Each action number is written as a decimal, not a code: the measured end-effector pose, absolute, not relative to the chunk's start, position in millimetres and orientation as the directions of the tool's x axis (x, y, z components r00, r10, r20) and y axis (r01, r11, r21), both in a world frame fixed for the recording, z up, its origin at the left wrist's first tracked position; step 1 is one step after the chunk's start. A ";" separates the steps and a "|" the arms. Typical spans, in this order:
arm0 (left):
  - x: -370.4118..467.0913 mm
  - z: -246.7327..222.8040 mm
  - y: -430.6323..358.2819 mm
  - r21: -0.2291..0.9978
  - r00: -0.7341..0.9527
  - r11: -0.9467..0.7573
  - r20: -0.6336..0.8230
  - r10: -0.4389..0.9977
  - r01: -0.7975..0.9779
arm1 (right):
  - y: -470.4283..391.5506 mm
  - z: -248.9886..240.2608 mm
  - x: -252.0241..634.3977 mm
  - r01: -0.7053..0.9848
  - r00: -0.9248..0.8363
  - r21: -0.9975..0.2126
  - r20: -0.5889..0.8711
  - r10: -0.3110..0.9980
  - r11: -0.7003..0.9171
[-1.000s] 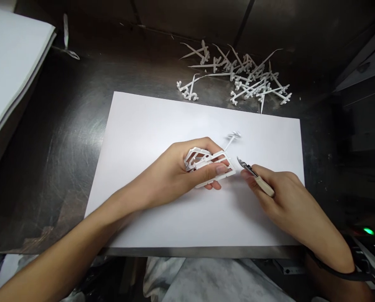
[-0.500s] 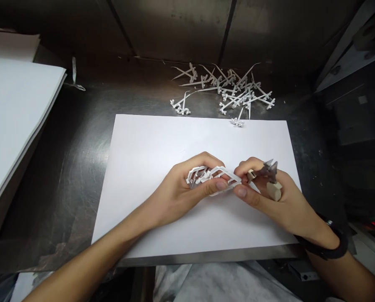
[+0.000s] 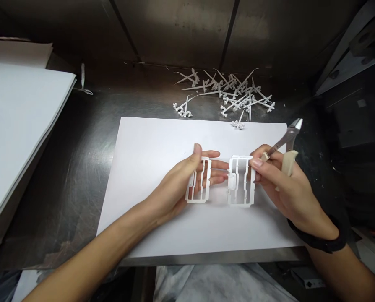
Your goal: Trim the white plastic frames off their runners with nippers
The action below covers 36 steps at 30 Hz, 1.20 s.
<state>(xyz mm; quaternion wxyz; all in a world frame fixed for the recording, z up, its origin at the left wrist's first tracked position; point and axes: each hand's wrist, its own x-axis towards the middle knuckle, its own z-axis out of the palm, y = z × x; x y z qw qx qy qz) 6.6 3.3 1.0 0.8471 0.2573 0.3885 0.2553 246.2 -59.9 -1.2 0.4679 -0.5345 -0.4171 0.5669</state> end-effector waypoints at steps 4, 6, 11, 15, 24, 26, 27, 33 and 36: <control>9.7 3.1 3.6 0.560 0.568 0.794 -0.583 0.581 -0.236 | -55.4 -3.3 248.6 -0.031 -0.043 -0.973 -0.226 0.973 -0.227; 7.7 3.2 1.3 0.608 0.621 0.759 -0.508 0.598 -0.234 | -56.2 -0.3 247.5 0.038 -0.052 -0.983 -0.181 0.982 -0.179; 1.3 5.0 -4.7 0.713 0.695 0.673 -0.383 0.609 -0.197 | -58.0 5.9 245.8 0.117 -0.046 -0.992 -0.047 0.998 -0.041; -1.6 7.1 -4.2 0.760 0.708 0.628 -0.351 0.613 -0.166 | -58.5 4.9 247.3 0.113 -0.075 -0.993 -0.024 0.997 -0.016; -6.8 11.2 -1.0 0.833 0.751 0.534 -0.261 0.607 -0.142 | -59.4 9.6 246.0 0.168 -0.132 -0.986 -0.006 0.991 0.016; -7.7 11.6 -1.9 0.858 0.747 0.499 -0.249 0.616 -0.125 | -59.0 10.2 246.1 0.174 -0.142 -0.985 -0.002 0.990 0.023; -7.7 11.8 -2.7 0.876 0.738 0.469 -0.243 0.630 -0.113 | -58.8 10.4 245.9 0.175 -0.144 -0.984 -0.002 0.990 0.023; -3.3 12.8 -9.0 0.950 0.690 0.302 -0.164 0.705 -0.083 | -60.8 11.1 243.8 0.168 -0.147 -0.986 -0.026 0.989 -0.001; -2.2 11.8 -8.5 0.923 0.698 0.363 -0.175 0.694 -0.130 | -62.2 8.2 245.4 0.121 -0.104 -0.991 -0.077 0.992 -0.064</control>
